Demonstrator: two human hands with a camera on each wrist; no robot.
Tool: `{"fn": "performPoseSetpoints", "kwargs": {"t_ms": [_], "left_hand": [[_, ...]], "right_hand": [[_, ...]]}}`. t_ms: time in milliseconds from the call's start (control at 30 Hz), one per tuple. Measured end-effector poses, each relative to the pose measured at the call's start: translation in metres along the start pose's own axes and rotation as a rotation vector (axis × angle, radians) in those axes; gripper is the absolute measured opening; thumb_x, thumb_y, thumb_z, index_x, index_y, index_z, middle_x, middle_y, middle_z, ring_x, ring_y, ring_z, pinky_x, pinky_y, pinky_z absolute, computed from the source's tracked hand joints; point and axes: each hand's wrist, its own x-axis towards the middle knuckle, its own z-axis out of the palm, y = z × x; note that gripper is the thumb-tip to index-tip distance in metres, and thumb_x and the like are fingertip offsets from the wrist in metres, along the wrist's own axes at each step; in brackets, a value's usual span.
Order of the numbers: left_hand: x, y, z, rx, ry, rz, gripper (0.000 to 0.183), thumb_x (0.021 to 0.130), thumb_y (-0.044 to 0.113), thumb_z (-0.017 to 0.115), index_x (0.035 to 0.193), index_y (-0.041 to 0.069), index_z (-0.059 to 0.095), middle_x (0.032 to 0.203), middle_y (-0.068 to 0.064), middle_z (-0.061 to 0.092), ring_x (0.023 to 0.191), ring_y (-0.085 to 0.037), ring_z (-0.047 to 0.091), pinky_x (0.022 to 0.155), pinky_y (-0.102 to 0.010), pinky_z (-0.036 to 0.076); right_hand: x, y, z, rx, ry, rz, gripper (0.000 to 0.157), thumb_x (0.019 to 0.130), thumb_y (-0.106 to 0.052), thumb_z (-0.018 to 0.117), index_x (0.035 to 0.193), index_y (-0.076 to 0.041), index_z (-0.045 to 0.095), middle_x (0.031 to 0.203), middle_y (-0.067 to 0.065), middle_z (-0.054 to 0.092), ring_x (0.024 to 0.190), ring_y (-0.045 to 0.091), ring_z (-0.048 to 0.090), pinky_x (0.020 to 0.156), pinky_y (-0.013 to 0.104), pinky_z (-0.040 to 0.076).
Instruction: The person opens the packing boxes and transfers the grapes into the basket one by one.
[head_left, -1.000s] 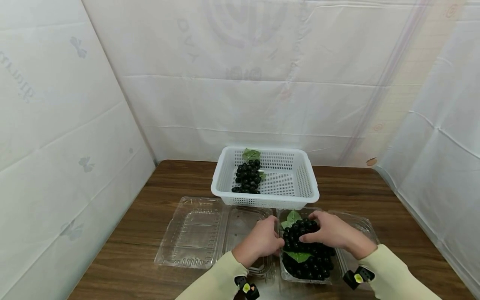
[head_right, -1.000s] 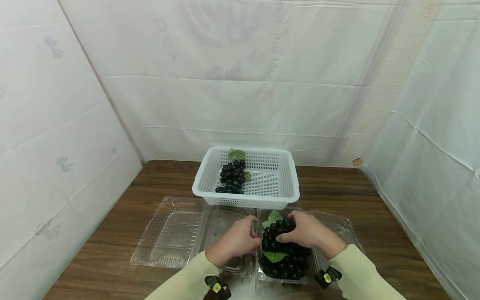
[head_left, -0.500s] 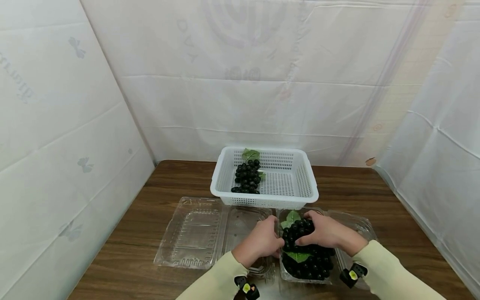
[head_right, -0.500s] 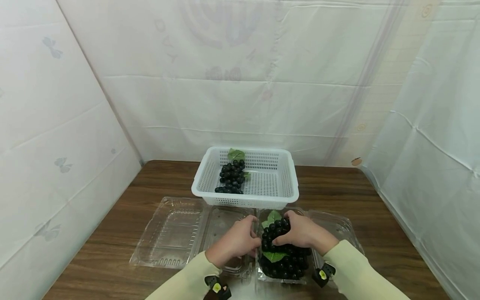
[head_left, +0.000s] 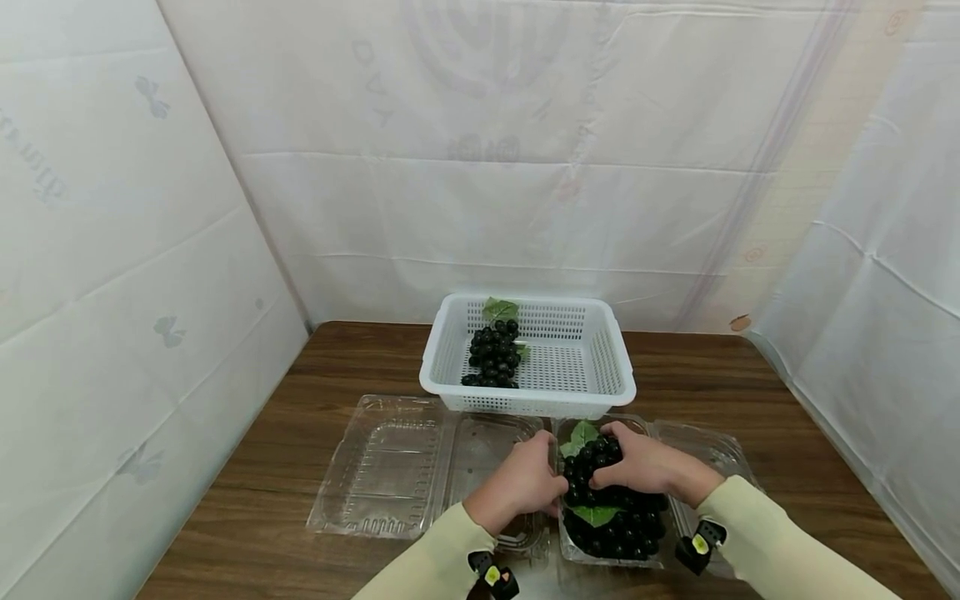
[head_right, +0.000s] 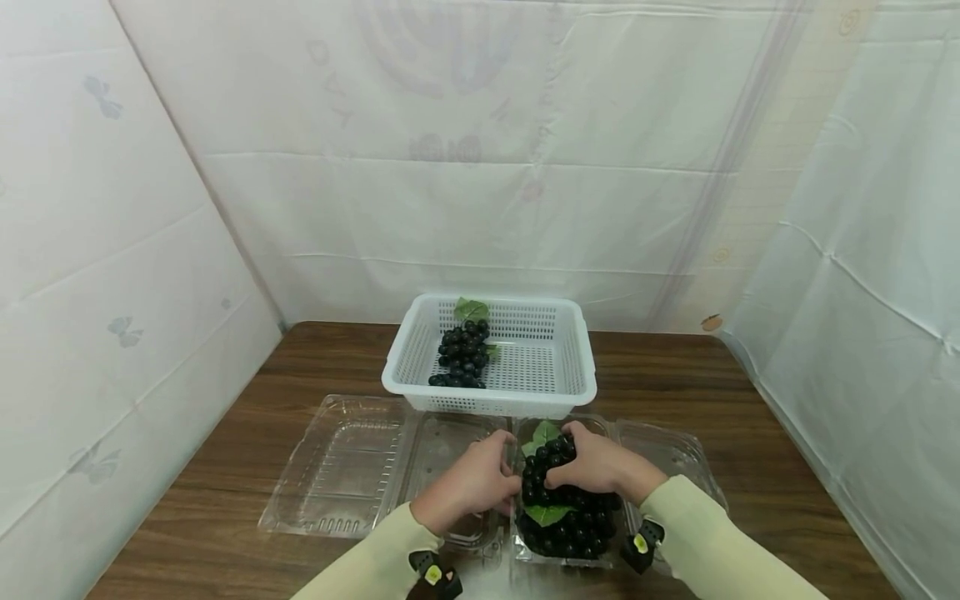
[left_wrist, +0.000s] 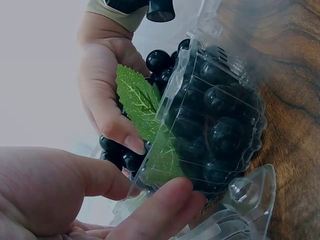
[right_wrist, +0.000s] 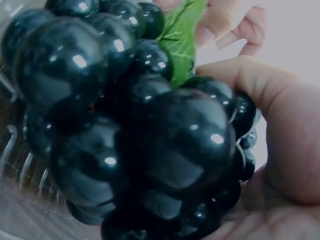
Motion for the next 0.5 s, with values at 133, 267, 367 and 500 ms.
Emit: {"fn": "performPoseSetpoints", "kwargs": {"t_ms": [133, 267, 367, 500], "left_hand": [[0.0, 0.0, -0.001, 0.008, -0.003, 0.004, 0.066, 0.096, 0.006, 0.068, 0.154, 0.005, 0.036, 0.071, -0.005, 0.067, 0.057, -0.025, 0.069, 0.061, -0.035, 0.055], [0.001, -0.001, -0.001, 0.008, -0.007, 0.007, 0.067, 0.096, 0.006, 0.067, 0.155, 0.005, 0.036, 0.07, -0.005, 0.068, 0.056, -0.024, 0.069, 0.06, -0.035, 0.055], [0.002, -0.002, -0.001, -0.006, -0.013, 0.009, 0.067, 0.095, 0.005, 0.067, 0.155, 0.005, 0.036, 0.073, -0.005, 0.067, 0.057, -0.025, 0.07, 0.059, -0.035, 0.056], [0.004, -0.004, 0.0, -0.034, -0.018, 0.012, 0.067, 0.095, 0.004, 0.067, 0.154, 0.006, 0.036, 0.077, -0.006, 0.066, 0.057, -0.025, 0.07, 0.059, -0.036, 0.057]], "right_hand": [[0.002, -0.001, 0.003, -0.022, 0.021, -0.009, 0.097, 0.081, -0.043, 0.081, 0.154, 0.0, 0.034, 0.14, 0.023, 0.059, 0.107, 0.029, 0.065, 0.087, 0.051, 0.054], [0.003, -0.001, 0.008, -0.043, 0.053, -0.02, 0.097, 0.08, -0.043, 0.082, 0.152, 0.001, 0.036, 0.134, 0.022, 0.063, 0.102, 0.026, 0.065, 0.085, 0.049, 0.054], [0.003, -0.002, 0.01, -0.043, 0.076, -0.019, 0.095, 0.078, -0.04, 0.082, 0.151, 0.0, 0.038, 0.133, 0.021, 0.064, 0.1, 0.025, 0.064, 0.084, 0.048, 0.054], [0.004, -0.001, 0.013, -0.013, 0.092, -0.019, 0.091, 0.076, -0.034, 0.082, 0.151, -0.002, 0.04, 0.119, 0.013, 0.068, 0.085, 0.023, 0.059, 0.074, 0.042, 0.049]]}}
